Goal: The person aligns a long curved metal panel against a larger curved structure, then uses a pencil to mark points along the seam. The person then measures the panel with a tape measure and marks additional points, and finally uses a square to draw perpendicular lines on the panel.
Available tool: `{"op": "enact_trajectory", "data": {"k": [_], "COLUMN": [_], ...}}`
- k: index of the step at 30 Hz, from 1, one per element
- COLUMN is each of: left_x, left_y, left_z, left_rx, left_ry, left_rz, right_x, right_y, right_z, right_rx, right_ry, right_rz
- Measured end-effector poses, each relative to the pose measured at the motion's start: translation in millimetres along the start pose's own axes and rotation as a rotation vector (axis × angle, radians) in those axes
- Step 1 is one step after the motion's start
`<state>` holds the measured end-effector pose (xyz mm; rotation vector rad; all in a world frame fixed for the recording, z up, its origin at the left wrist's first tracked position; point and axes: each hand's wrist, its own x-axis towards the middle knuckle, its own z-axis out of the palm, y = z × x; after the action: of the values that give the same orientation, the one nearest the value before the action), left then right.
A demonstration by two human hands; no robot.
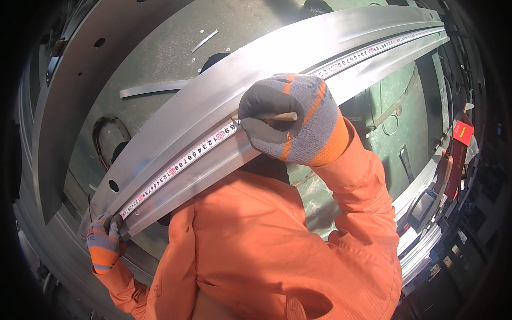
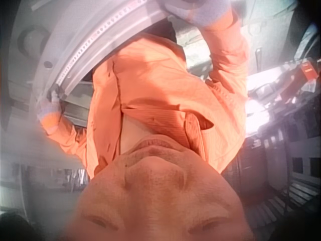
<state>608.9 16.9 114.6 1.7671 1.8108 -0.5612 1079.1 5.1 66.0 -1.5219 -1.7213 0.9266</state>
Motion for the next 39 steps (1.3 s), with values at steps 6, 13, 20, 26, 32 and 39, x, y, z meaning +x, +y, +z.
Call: {"op": "enact_trajectory", "data": {"k": [6,13,20,26,32,39], "left_x": [0,-1,-4,-5,-6,-16], "left_y": [-22,-6,-12,-21,-24,-9], "left_z": [10,2,2,6,5,-3], "left_rx": [0.066,-0.005,0.039,0.063,0.076,-0.051], "left_ry": [0.099,0.030,0.084,0.116,0.116,0.060], "left_rz": [0.118,0.009,0.089,0.114,0.110,0.082], "right_x": [-1,-1,-1,-1,-5,-32], "right_y": [3,3,0,-2,-9,25], "right_z": [-1,2,1,0,-8,-54], "right_rx": [-0.048,-0.033,-0.031,-0.027,0.147,0.189], "right_ry": [0.016,0.023,0.040,0.042,0.057,0.262], "right_rz": [-0.030,0.003,0.023,0.037,0.228,0.132]}}
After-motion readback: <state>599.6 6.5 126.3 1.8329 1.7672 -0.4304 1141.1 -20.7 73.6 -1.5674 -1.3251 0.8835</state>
